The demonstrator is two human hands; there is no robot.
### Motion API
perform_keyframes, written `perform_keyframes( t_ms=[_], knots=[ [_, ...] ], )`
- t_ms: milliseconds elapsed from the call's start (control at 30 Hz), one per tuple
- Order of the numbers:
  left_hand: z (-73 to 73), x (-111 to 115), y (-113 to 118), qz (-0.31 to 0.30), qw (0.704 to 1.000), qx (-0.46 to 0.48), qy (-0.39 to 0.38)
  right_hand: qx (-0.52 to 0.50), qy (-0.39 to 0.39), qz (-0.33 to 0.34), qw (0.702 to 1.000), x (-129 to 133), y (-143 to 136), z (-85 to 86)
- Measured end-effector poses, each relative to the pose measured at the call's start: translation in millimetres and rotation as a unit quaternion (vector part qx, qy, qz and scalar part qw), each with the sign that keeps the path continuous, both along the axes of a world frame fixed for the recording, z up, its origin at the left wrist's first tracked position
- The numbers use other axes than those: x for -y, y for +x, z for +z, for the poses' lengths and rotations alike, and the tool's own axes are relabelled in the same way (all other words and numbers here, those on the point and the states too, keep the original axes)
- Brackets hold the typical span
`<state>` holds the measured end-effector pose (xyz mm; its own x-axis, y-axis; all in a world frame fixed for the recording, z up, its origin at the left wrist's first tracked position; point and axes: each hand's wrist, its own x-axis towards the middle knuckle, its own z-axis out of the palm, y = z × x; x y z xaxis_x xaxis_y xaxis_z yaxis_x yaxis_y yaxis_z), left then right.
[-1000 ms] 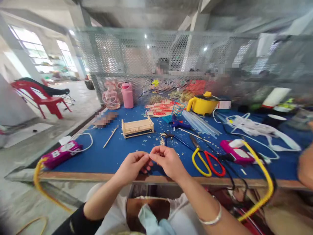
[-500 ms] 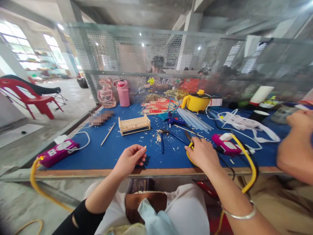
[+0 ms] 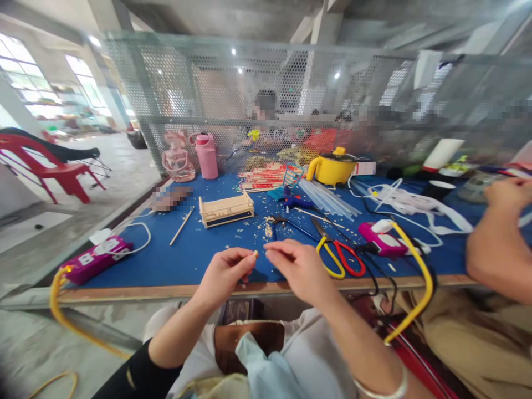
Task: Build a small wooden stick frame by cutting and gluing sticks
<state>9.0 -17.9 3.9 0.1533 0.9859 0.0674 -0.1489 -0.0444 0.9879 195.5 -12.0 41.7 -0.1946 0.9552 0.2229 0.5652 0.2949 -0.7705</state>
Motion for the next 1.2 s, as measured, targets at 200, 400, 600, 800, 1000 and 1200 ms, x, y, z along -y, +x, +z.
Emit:
perform_keyframes(
  t_ms=[200, 400, 600, 800, 1000, 1200],
  knots=[
    [-1.2, 5.4, 1.3, 0.047, 0.995, -0.081, 0.041, -0.147, -0.042, 0.029, 0.988, 4.6, -42.9, -26.5],
    [-6.5, 1.5, -2.3, 0.129, 0.966, -0.159, 0.160, -0.176, -0.102, 0.033, 0.979, 9.7, -39.5, -26.4],
    [-8.5, 2.9, -5.1, 0.053, 0.936, -0.236, 0.254, -0.156, -0.122, 0.007, 0.980, 7.7, -36.1, -32.5],
    [-7.5, 2.7, -3.2, 0.056, 0.931, -0.263, 0.248, -0.091, -0.044, -0.051, 0.994, 8.1, -33.6, -29.3],
    [-5.0, 0.8, -1.3, 0.035, 0.933, -0.271, 0.234, -0.016, -0.007, -0.062, 0.998, 10.3, -39.9, -29.8],
    [-11.0, -5.4, -1.9, 0.052, 0.958, -0.215, 0.184, 0.108, 0.035, -0.107, 0.988, -7.2, -5.1, -20.7]
  ],
)
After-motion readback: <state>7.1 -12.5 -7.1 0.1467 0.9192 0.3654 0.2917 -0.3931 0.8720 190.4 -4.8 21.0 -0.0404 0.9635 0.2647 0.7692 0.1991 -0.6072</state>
